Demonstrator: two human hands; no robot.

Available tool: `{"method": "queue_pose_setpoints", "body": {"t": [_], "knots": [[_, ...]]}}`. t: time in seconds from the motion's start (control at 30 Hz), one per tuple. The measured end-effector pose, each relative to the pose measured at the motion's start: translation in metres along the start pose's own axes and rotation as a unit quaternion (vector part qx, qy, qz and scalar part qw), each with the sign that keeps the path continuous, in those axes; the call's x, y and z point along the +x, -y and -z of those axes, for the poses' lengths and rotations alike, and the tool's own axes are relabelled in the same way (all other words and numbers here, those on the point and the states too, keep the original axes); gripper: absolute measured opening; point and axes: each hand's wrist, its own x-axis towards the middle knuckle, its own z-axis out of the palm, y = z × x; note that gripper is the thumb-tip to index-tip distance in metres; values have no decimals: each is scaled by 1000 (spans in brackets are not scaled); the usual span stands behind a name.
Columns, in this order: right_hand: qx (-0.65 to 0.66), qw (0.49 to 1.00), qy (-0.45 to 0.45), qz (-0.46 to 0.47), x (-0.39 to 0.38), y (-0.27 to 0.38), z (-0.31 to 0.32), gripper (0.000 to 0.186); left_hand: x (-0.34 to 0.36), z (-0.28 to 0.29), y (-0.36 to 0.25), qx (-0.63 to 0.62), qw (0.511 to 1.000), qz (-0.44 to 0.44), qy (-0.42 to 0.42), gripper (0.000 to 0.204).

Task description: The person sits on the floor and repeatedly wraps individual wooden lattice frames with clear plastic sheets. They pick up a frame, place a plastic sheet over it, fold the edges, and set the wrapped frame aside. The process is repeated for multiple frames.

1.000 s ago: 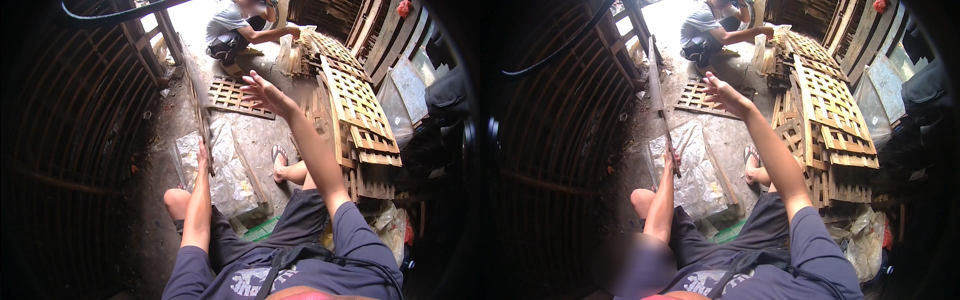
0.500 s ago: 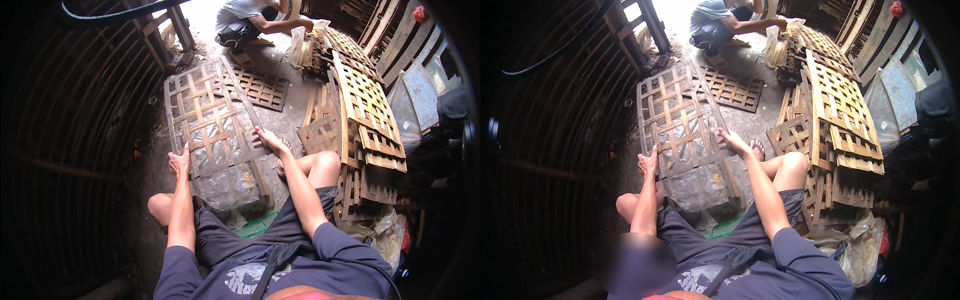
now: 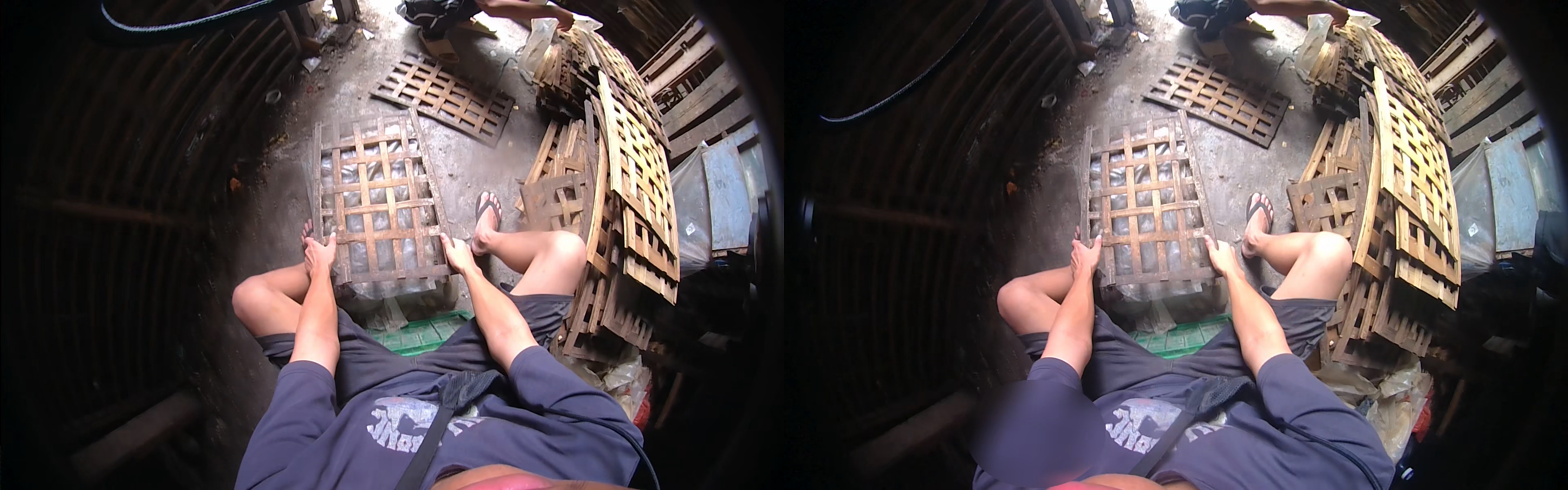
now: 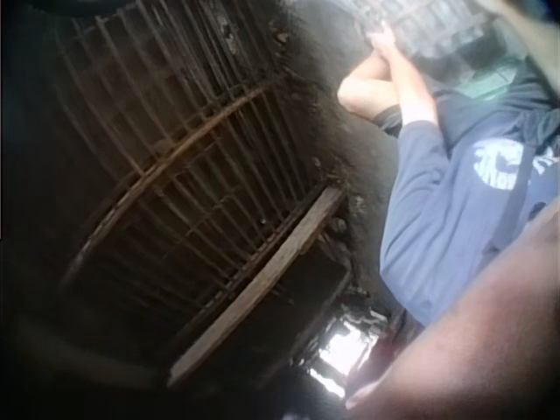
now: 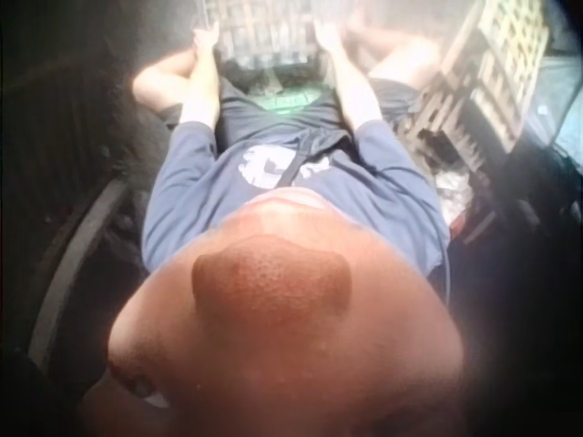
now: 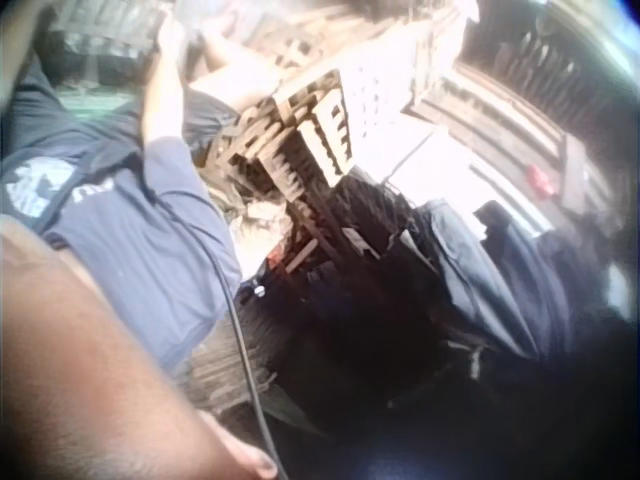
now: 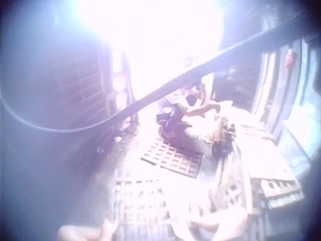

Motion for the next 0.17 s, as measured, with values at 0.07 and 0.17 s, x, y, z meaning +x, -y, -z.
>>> {"method": "queue_pose_setpoints", "body": {"t": [0.07, 0.17], "knots": [[-87, 995, 2, -41, -11, 7, -2, 58, 9, 0, 16, 42, 997, -32, 63, 93], [-174, 982, -17, -78, -16, 23, -8, 71, 19, -11, 22, 242, 950, -162, 117, 110]]}}
